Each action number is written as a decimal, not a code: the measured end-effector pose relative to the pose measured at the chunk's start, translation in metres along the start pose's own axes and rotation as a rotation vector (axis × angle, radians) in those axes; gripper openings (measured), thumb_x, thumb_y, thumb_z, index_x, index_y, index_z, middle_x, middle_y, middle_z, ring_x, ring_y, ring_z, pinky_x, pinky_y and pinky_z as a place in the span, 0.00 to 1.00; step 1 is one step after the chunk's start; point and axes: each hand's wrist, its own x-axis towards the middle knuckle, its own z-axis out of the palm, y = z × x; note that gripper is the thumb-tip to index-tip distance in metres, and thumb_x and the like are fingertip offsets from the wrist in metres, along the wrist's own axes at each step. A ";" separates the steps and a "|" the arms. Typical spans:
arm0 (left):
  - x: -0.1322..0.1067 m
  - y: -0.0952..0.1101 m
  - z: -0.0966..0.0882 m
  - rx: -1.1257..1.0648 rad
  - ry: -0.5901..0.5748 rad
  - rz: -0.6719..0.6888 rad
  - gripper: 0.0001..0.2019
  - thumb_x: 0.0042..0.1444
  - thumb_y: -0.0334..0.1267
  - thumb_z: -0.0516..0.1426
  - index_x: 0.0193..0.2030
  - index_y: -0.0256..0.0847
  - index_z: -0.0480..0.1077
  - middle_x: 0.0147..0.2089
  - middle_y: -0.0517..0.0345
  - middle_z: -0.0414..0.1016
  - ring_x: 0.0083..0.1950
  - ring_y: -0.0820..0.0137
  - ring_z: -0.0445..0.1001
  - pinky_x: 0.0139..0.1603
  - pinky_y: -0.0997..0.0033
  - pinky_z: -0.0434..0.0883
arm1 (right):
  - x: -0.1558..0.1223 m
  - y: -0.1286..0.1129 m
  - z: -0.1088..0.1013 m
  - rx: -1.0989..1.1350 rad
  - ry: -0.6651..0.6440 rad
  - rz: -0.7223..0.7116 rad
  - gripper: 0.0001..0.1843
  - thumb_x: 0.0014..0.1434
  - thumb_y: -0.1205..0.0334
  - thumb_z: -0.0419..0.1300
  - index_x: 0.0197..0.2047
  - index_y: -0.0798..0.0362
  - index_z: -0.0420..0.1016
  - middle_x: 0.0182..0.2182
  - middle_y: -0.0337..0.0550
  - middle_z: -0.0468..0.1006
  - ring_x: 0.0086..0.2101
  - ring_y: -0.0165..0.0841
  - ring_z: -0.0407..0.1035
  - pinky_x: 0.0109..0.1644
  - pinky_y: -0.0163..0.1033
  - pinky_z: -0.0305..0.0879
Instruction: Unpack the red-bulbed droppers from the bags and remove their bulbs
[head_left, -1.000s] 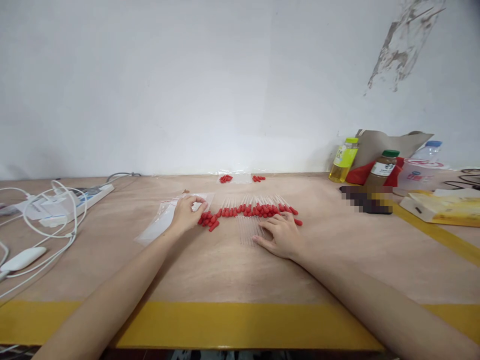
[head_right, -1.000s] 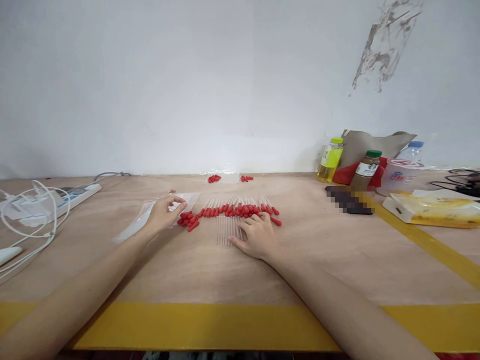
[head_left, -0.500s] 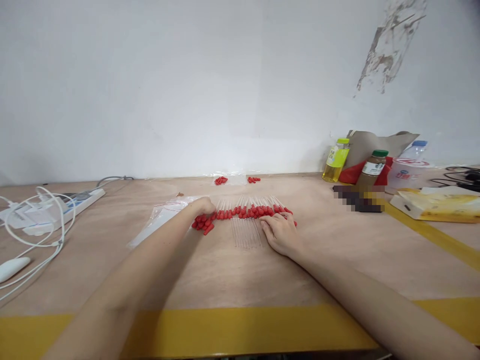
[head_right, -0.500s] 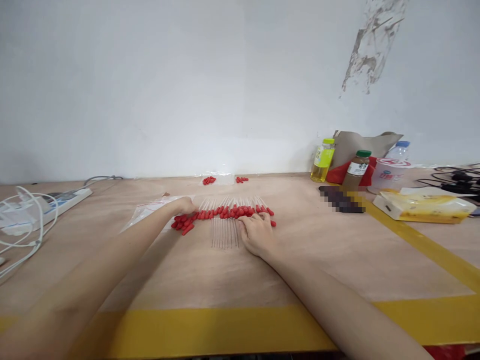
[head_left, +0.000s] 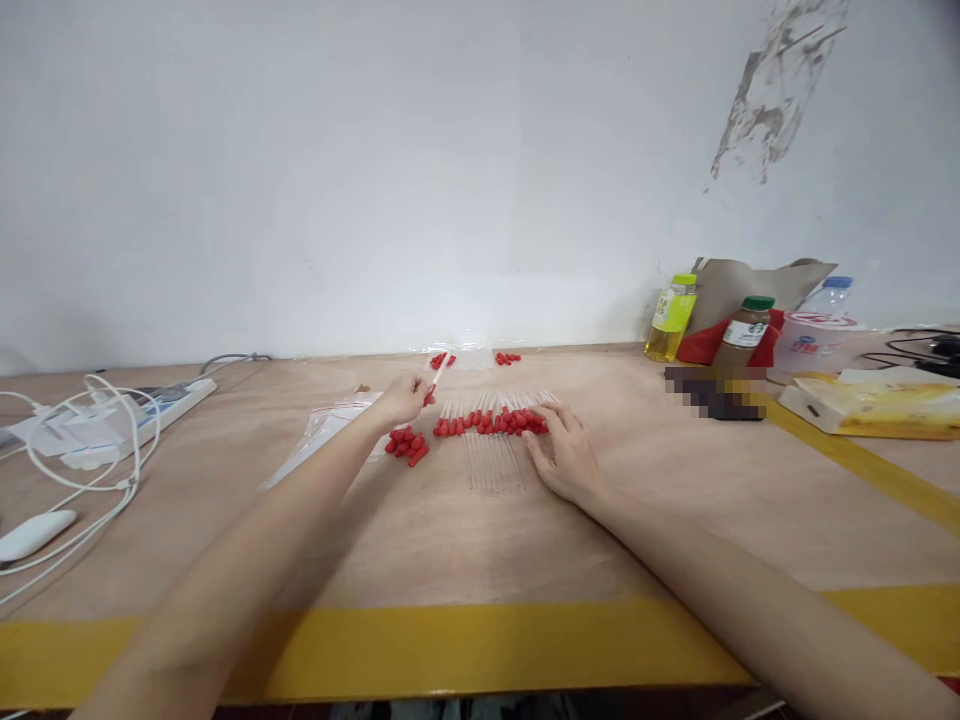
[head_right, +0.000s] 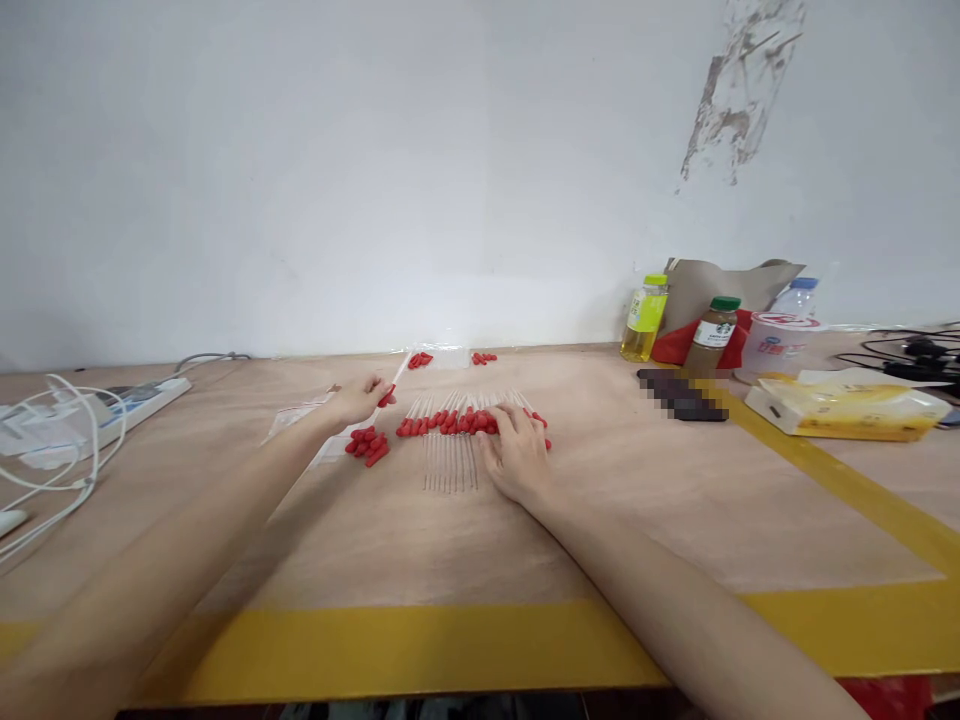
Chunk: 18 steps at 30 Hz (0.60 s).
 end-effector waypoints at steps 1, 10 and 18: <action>-0.011 0.000 0.002 -0.007 -0.014 0.051 0.09 0.57 0.40 0.50 0.31 0.37 0.65 0.28 0.58 0.72 0.30 0.71 0.70 0.32 0.73 0.65 | 0.000 0.000 0.000 0.007 0.037 -0.014 0.21 0.57 0.56 0.50 0.53 0.54 0.61 0.49 0.52 0.67 0.50 0.40 0.61 0.49 0.46 0.57; -0.093 -0.015 0.042 0.202 0.097 0.664 0.07 0.58 0.41 0.51 0.34 0.40 0.65 0.33 0.57 0.72 0.36 0.68 0.68 0.40 0.67 0.62 | -0.002 -0.012 -0.007 -0.030 -0.092 -0.422 0.17 0.57 0.52 0.53 0.48 0.47 0.69 0.49 0.45 0.70 0.50 0.39 0.60 0.56 0.52 0.44; -0.098 -0.007 0.048 0.295 0.166 0.858 0.08 0.58 0.40 0.51 0.37 0.39 0.69 0.33 0.55 0.72 0.38 0.68 0.66 0.41 0.66 0.61 | -0.005 -0.024 -0.002 -0.032 -0.175 -0.509 0.12 0.60 0.59 0.50 0.39 0.48 0.74 0.28 0.39 0.74 0.35 0.31 0.63 0.54 0.47 0.44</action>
